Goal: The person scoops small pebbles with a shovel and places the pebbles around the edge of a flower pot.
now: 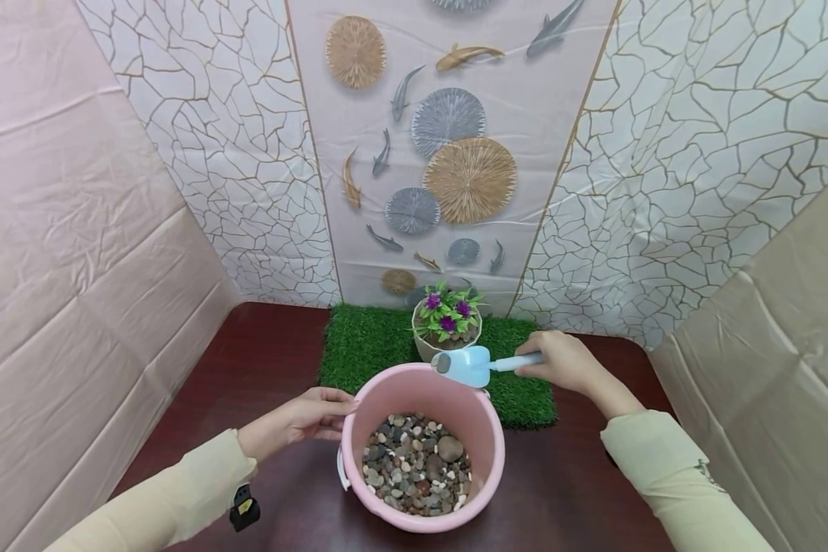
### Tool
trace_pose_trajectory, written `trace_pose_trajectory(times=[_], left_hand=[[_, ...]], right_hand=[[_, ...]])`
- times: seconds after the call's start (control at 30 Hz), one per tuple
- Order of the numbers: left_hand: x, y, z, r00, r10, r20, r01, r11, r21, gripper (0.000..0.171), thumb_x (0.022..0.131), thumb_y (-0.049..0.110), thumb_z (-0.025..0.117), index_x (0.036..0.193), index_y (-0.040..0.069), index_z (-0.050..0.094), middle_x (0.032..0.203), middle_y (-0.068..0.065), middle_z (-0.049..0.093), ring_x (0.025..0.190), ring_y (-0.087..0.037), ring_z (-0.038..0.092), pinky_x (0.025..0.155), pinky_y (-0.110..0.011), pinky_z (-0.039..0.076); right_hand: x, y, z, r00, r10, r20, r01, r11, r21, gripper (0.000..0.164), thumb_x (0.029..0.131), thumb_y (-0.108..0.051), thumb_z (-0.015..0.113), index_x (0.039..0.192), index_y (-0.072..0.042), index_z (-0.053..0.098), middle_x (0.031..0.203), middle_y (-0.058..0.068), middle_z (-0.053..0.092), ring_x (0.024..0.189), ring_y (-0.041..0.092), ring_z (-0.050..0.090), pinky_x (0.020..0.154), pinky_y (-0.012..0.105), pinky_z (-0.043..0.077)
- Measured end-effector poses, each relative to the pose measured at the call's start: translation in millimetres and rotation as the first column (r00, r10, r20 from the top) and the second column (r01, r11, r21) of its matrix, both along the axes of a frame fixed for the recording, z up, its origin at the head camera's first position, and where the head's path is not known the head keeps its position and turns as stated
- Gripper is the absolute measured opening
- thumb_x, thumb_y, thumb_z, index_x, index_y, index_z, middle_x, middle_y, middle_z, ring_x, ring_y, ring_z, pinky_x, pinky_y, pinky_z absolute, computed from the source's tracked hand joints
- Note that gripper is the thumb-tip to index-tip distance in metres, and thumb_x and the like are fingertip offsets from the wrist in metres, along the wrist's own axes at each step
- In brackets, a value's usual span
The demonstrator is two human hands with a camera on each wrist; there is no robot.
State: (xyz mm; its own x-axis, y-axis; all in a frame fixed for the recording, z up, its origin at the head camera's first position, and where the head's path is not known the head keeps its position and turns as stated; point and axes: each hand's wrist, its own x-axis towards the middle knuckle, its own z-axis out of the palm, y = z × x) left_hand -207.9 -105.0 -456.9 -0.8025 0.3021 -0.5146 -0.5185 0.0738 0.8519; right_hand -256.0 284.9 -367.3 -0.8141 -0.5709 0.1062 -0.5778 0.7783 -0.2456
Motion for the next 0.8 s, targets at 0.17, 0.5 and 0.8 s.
trace_pose_trajectory(times=[0.17, 0.5, 0.8], left_hand=[[0.3, 0.4, 0.2, 1.000, 0.003, -0.001, -0.003, 1.000, 0.002, 0.023, 0.088, 0.011, 0.064, 0.108, 0.000, 0.062, 0.067, 0.003, 0.064, 0.059, -0.007, 0.063, 0.060, -0.024, 0.059], [0.2, 0.2, 0.4, 1.000, 0.004, -0.004, -0.004, 1.000, 0.001, 0.025, 0.089, 0.011, 0.064, 0.111, -0.001, 0.061, 0.068, 0.002, 0.064, 0.059, -0.006, 0.063, 0.060, -0.023, 0.059], [0.0, 0.2, 0.2, 1.000, -0.003, 0.002, 0.003, 1.000, 0.007, 0.027, 0.089, 0.012, 0.063, 0.112, -0.001, 0.060, 0.069, 0.002, 0.065, 0.060, -0.007, 0.063, 0.059, -0.023, 0.059]], right_hand=[[-5.7, 14.5, -4.9, 0.996, -0.076, 0.049, 0.077, 0.997, -0.017, 0.022, 0.077, -0.018, 0.076, 0.093, -0.002, 0.074, 0.083, 0.005, 0.069, 0.067, 0.009, 0.057, 0.055, 0.025, 0.046], [-16.3, 30.8, -7.5, 0.977, -0.184, 0.103, 0.183, 0.983, 0.022, 0.027, 0.080, -0.021, 0.074, 0.097, 0.000, 0.072, 0.091, 0.015, 0.070, 0.068, 0.014, 0.058, 0.056, 0.029, 0.045], [-28.2, 40.0, -12.6, 0.961, -0.254, 0.109, 0.250, 0.967, 0.048, 0.031, 0.082, -0.019, 0.072, 0.099, 0.007, 0.069, 0.085, 0.019, 0.069, 0.057, 0.014, 0.050, 0.051, 0.029, 0.040]])
